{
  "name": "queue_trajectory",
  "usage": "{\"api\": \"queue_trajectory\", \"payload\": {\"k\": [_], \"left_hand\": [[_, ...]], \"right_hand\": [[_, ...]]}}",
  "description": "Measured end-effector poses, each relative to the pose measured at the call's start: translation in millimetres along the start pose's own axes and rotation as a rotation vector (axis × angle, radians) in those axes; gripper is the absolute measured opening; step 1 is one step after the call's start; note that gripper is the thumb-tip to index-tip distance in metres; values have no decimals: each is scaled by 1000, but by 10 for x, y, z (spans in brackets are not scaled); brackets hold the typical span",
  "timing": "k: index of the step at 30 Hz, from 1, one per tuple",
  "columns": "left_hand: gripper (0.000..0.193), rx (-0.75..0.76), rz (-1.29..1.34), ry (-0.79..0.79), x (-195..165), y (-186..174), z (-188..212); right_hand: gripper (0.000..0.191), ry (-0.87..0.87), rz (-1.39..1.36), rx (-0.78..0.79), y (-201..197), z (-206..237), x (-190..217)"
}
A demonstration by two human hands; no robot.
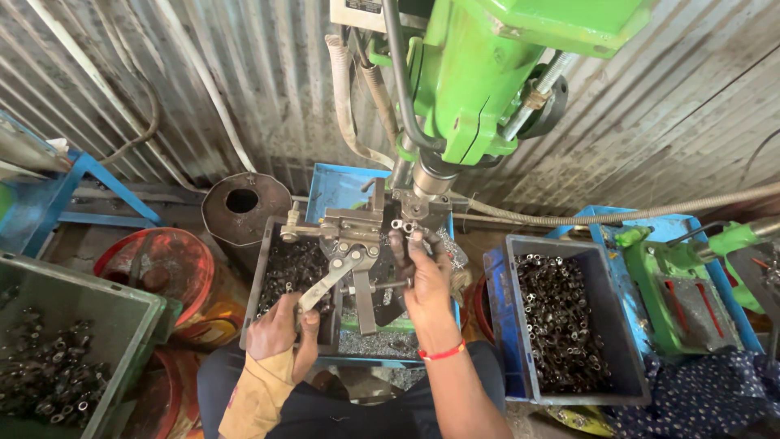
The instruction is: The person repeatedly places small metal parts into a drill press vise, operates the drill to machine each piece, and then removes the finished parts into a bin. The cycle continues with multiple identical parts.
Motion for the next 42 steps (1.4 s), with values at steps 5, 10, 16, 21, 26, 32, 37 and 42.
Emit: {"api": "queue_trajectory", "payload": {"k": [5,10,16,21,26,32,37,42], "left_hand": [[22,6,-9,-63,62,-23,-69],[21,-41,-19,10,43,-48,-85],[20,-53,-12,12,71,-14,-49],[24,-123,-4,90,-11,-142,-289],[29,-344,66,314,-188,-81,-974],[19,-309,-28,389,-163,74,-1197],[22,-331,-35,365,-122,72,-1160],[21,-343,-41,378,-92,94,-1153]], "right_hand": [[30,48,43,-44,46,33,-2],[36,95,-7,-25,-75,-39,11],[40,107,-42,21,-122,-297,-74],[35,-100,295,-2,-204,-394,147],[17,-495,721,-306,-279,-483,1025],[43,-197,266,22,791,-1478,2077],[67,39,-33,610,2234,-1475,3094],[52,-312,71,585,2379,-248,3791]]}}
Point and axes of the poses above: each hand's wrist, its own z-axis away from the middle knuckle, its own y-axis out of the palm, x = y × z, the point moved 6 cm from there along -z, towards the middle knuckle, and after that the axes turned 12 degrees about -x, right-handed, at the moved point
